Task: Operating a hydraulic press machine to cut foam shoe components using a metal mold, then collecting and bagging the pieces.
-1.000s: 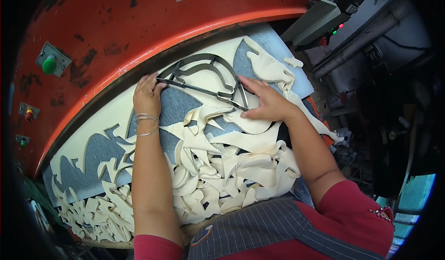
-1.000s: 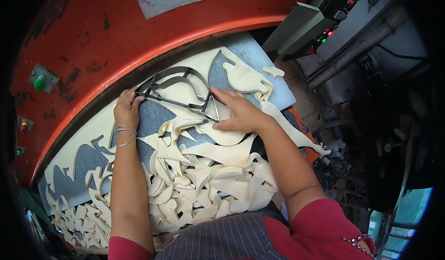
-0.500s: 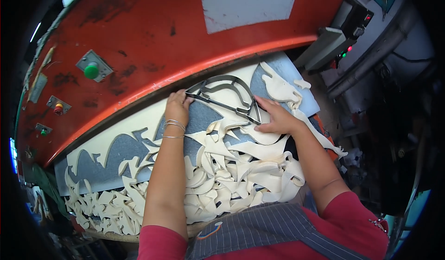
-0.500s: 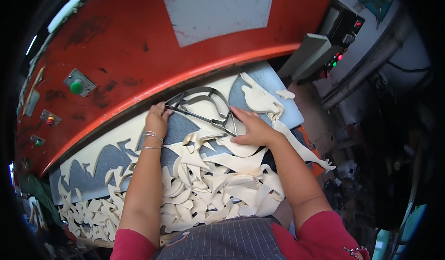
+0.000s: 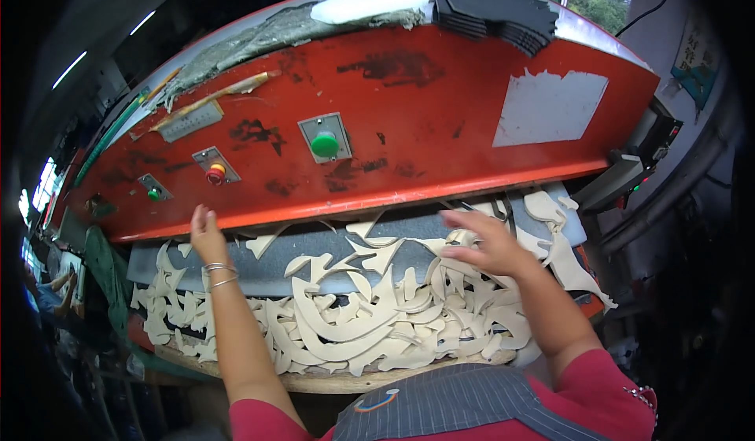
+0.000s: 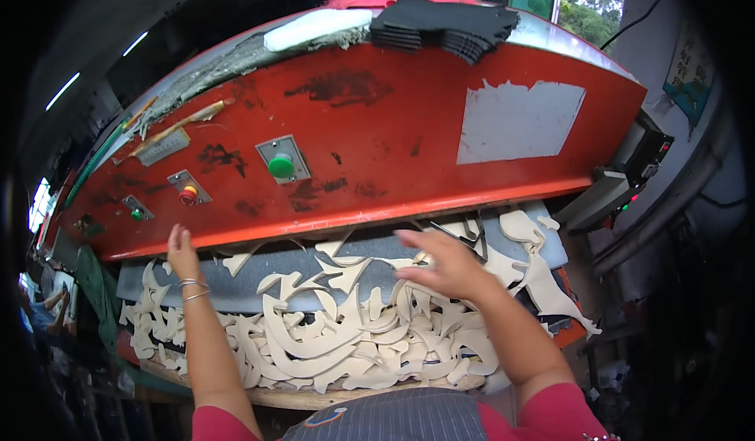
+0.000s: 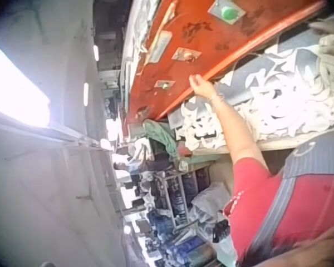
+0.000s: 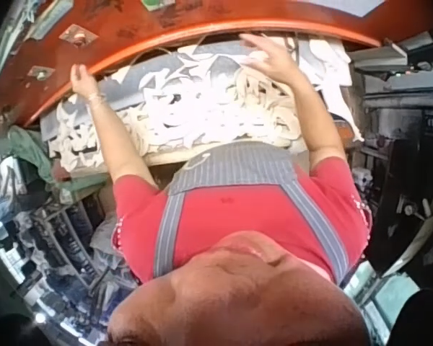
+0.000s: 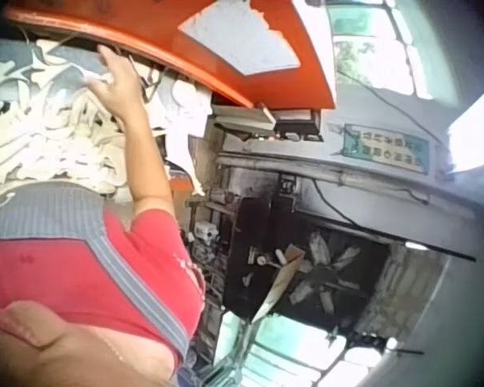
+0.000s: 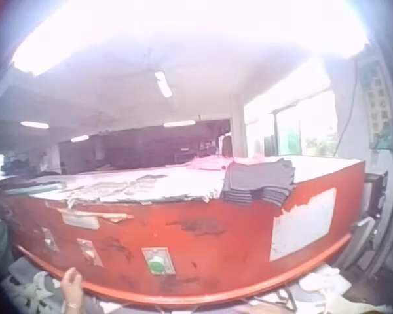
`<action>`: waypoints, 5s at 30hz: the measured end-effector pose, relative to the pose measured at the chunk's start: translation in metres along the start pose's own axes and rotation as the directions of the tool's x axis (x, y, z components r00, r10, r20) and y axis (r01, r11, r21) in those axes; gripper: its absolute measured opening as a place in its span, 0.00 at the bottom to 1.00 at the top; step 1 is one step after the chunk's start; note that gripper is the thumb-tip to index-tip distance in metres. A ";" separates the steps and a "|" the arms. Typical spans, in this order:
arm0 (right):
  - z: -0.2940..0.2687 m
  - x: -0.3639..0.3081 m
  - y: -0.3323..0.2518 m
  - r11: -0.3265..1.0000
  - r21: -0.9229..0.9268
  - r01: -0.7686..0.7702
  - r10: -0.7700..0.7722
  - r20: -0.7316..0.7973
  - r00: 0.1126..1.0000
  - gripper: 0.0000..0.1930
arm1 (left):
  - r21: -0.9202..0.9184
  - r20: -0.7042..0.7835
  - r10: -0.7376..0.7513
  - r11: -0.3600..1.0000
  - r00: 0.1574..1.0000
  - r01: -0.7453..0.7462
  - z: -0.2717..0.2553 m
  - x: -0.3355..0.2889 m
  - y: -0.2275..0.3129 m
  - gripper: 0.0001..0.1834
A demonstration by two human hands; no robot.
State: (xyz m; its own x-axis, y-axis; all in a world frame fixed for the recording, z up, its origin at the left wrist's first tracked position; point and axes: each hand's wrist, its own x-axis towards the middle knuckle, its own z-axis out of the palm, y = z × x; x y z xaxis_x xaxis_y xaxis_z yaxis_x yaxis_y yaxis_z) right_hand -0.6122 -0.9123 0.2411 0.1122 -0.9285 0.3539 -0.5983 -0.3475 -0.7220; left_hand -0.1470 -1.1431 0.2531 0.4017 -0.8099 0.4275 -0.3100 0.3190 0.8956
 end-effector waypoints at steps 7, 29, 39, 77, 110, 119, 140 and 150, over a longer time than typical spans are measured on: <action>0.083 0.125 -0.108 0.964 0.136 0.228 -0.164 -0.368 0.915 0.24 | 0.543 -0.342 0.372 0.828 0.863 -0.142 -0.131 0.142 -0.036 0.37; 0.110 -0.189 -0.066 0.929 -0.362 0.075 0.026 0.268 0.963 0.17 | 0.097 0.981 0.028 0.787 0.193 -0.609 -0.015 -0.409 0.118 0.29; 0.106 -0.187 -0.041 0.935 -0.350 0.058 0.004 0.173 0.985 0.12 | 0.116 0.938 0.131 0.754 0.321 -0.647 0.011 -0.427 0.100 0.26; -0.031 -0.020 0.133 0.765 -0.593 -0.252 0.454 0.218 0.864 0.13 | 0.408 0.850 -0.057 0.700 0.523 -0.587 0.279 -0.259 0.004 0.25; -0.120 -0.111 0.148 0.997 -0.055 -0.057 0.046 -0.172 0.984 0.17 | 0.029 0.903 0.179 0.881 0.390 -0.471 0.273 -0.348 0.036 0.10; -0.161 -0.179 0.098 0.816 -0.488 0.309 -0.307 0.086 0.948 0.13 | 0.422 0.900 -0.181 0.588 -0.396 0.690 0.257 -0.372 0.158 0.39; 0.029 -0.154 -0.022 0.384 0.827 -0.410 0.209 0.355 0.911 0.50 | 0.021 0.960 -0.207 0.728 0.191 0.685 0.066 -0.408 0.220 0.27; 0.015 -0.170 -0.045 0.542 0.708 -0.453 0.072 0.498 0.864 0.29 | -0.278 0.798 0.221 0.960 0.561 0.018 0.045 -0.423 0.207 0.22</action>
State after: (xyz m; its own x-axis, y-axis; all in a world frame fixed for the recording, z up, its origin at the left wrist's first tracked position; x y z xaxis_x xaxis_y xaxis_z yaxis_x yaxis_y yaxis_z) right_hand -0.5920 -0.7410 0.2045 0.4489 -0.8926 -0.0418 0.1864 0.1393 -0.9725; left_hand -0.4199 -0.7560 0.2523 -0.5309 -0.7766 0.3392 -0.0510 0.4288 0.9019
